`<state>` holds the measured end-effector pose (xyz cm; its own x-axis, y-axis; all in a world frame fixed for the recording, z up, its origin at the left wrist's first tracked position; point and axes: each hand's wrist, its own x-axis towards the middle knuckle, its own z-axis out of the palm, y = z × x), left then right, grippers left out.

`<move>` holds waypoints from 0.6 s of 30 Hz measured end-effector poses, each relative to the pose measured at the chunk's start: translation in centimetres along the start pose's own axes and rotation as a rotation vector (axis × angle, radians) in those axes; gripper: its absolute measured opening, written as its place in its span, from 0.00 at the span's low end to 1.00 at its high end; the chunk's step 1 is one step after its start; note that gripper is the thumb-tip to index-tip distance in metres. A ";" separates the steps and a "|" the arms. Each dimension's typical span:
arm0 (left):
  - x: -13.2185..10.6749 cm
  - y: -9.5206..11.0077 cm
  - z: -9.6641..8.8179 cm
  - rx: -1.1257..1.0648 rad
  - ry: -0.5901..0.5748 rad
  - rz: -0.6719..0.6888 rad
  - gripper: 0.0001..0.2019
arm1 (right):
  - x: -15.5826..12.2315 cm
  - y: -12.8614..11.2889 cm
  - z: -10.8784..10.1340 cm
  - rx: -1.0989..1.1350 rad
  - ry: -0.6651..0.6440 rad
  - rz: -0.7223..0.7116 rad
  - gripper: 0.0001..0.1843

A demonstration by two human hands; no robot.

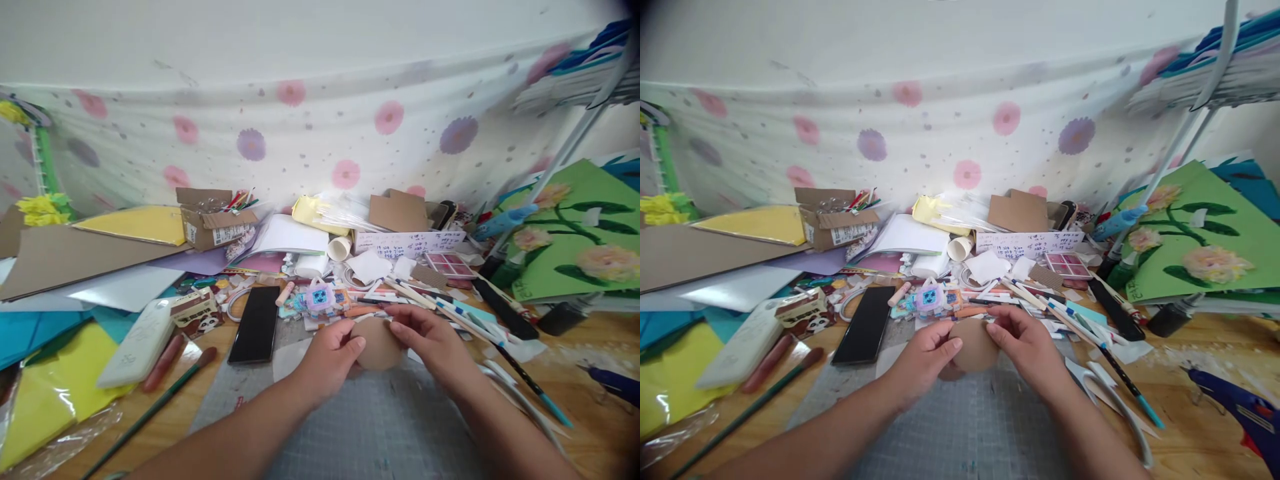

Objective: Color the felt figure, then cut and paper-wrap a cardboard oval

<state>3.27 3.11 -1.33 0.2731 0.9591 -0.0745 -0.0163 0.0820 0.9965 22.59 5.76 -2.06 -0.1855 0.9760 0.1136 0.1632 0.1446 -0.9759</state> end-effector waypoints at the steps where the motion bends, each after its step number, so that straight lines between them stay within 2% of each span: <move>1: 0.0 -0.1 0.0 0.034 -0.005 0.013 0.13 | 0.2 0.1 -0.1 0.057 -0.040 0.049 0.18; 5: 0.0 -0.4 0.2 0.196 0.000 0.090 0.13 | 0.3 -0.1 -0.5 0.128 -0.078 0.085 0.17; 9: -0.4 0.2 -0.4 0.416 0.086 0.208 0.12 | 0.5 0.0 -2.0 0.194 0.046 0.102 0.17; 12: -1.1 1.4 -2.3 0.598 0.215 0.285 0.10 | 0.9 0.5 -3.5 0.253 0.226 0.117 0.20; 15: -2.5 2.5 -5.4 0.766 0.367 0.282 0.11 | 1.3 1.0 -4.3 0.328 0.369 0.135 0.23; 16: -3.0 2.6 -6.4 0.827 0.389 0.269 0.10 | 1.4 1.1 -4.3 0.353 0.396 0.139 0.23; 18: -4.3 2.5 -7.9 0.953 0.348 0.224 0.08 | 1.4 1.1 -4.2 0.393 0.427 0.148 0.23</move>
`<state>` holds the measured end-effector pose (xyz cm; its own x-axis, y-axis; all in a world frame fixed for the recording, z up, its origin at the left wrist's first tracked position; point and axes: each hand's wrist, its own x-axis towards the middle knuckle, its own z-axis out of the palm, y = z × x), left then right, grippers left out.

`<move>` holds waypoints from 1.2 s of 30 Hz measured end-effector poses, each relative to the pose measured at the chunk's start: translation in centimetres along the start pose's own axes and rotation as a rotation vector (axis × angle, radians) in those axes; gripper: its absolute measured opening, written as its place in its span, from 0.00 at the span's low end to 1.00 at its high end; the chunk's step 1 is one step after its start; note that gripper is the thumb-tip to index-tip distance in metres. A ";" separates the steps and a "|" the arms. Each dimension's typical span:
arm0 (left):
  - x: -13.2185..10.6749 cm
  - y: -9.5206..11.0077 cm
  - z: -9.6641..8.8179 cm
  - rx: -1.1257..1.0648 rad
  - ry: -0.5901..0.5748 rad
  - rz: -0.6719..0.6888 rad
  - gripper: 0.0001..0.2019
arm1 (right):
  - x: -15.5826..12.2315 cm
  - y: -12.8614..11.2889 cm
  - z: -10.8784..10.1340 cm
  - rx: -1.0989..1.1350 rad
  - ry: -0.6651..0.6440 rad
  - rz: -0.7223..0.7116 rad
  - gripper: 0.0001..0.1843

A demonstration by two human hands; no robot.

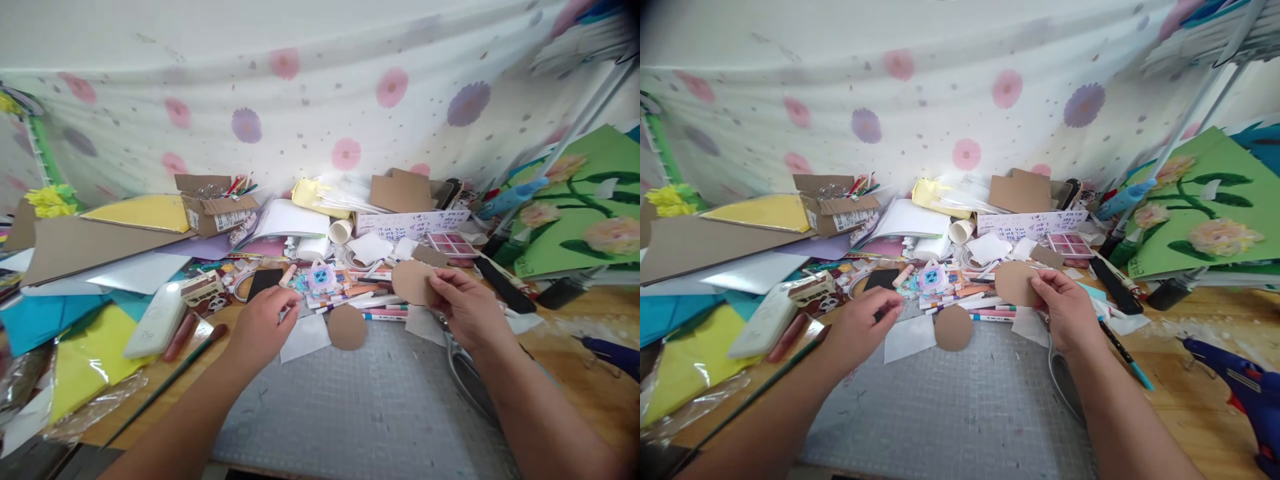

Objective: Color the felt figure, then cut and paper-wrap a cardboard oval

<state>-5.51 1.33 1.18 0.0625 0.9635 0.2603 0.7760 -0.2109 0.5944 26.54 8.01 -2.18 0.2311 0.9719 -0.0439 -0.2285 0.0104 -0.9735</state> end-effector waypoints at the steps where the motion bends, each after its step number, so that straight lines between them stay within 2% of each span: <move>1: -0.6 -0.5 -0.3 0.043 -0.039 0.003 0.07 | -0.1 0.0 0.1 0.015 0.009 0.005 0.23; 3: -1.9 -1.1 -0.2 0.123 -0.129 0.023 0.09 | -0.3 -0.1 0.4 0.039 0.021 0.012 0.22; 6: -3.3 -1.3 0.7 0.339 -0.239 0.075 0.18 | -0.4 -0.2 0.6 0.055 0.036 0.014 0.22; 9: -3.7 -1.0 1.3 0.523 -0.285 0.102 0.15 | -0.3 -0.2 0.5 0.044 0.057 0.003 0.23; 13: -3.2 -0.6 1.1 0.661 -0.286 0.113 0.07 | -0.2 -0.1 0.3 -0.025 0.050 -0.032 0.21; 17: -2.1 -0.3 0.4 0.732 -0.263 0.095 0.10 | -0.7 0.1 0.8 -0.193 -0.096 -0.071 0.16; 22: -0.7 0.3 -0.5 0.825 -0.167 0.060 0.13 | -0.9 0.6 1.4 -0.406 -0.252 -0.148 0.15; 25: -0.5 0.4 0.0 0.802 -0.186 0.086 0.14 | -0.8 1.0 1.2 -0.568 -0.281 -0.216 0.14; 29: -0.4 1.0 1.0 0.659 -0.224 0.137 0.14 | -1.0 0.7 1.1 -0.836 -0.276 -0.351 0.12; 32: 0.3 2.6 1.3 0.544 -0.211 0.194 0.13 | -1.1 -0.8 1.5 -0.997 -0.295 -0.476 0.12; 36: 1.5 5.4 2.3 0.377 -0.206 0.308 0.10 | 0.8 -3.7 2.8 -1.202 -0.431 -0.622 0.11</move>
<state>0.19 2.06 3.01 0.4161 0.8866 0.2019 0.8717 -0.4521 0.1890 24.93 9.42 1.97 -0.3575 0.8796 0.3139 0.7826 0.4656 -0.4132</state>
